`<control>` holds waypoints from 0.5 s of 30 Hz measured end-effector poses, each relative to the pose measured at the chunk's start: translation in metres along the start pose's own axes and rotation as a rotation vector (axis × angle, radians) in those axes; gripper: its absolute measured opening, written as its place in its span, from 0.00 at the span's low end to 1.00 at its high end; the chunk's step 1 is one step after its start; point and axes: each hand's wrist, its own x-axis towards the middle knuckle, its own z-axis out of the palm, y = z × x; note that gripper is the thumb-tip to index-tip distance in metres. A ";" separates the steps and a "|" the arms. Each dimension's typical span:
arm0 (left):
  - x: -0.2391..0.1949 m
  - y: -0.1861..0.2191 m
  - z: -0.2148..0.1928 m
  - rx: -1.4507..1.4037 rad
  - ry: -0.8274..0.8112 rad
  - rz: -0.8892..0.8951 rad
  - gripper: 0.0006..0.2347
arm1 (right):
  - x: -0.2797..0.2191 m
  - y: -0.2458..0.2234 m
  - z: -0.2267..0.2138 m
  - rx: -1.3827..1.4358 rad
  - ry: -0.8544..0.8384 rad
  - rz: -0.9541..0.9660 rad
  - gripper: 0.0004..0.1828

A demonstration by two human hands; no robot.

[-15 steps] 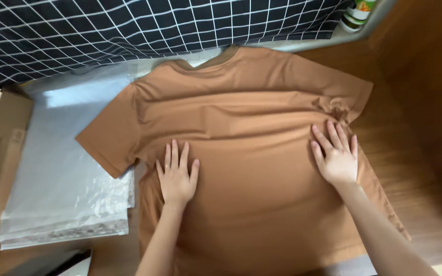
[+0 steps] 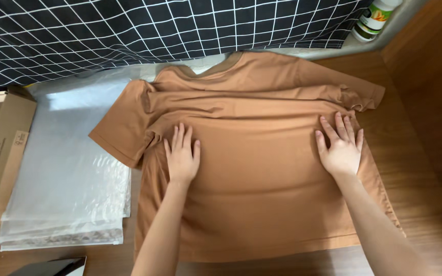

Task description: The person irons a brown t-shirt on a wooden table, folds it, places it into a clear plastic bag, and puts the bag into a cardboard box. The person then retrieves a patterned garment from a clothing rack and places it on the table.

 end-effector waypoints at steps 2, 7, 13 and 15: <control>-0.038 0.007 -0.022 -0.025 0.027 0.024 0.22 | 0.000 0.004 0.003 -0.010 0.027 -0.020 0.26; -0.137 -0.010 -0.098 -0.135 0.101 0.026 0.20 | -0.004 0.014 0.013 -0.029 0.241 -0.114 0.19; -0.229 -0.045 -0.201 -0.422 0.287 -0.061 0.14 | -0.064 -0.087 0.003 0.193 0.421 -0.190 0.15; -0.259 -0.064 -0.229 -0.358 0.458 -0.026 0.16 | -0.107 -0.175 -0.013 0.555 0.246 -0.266 0.15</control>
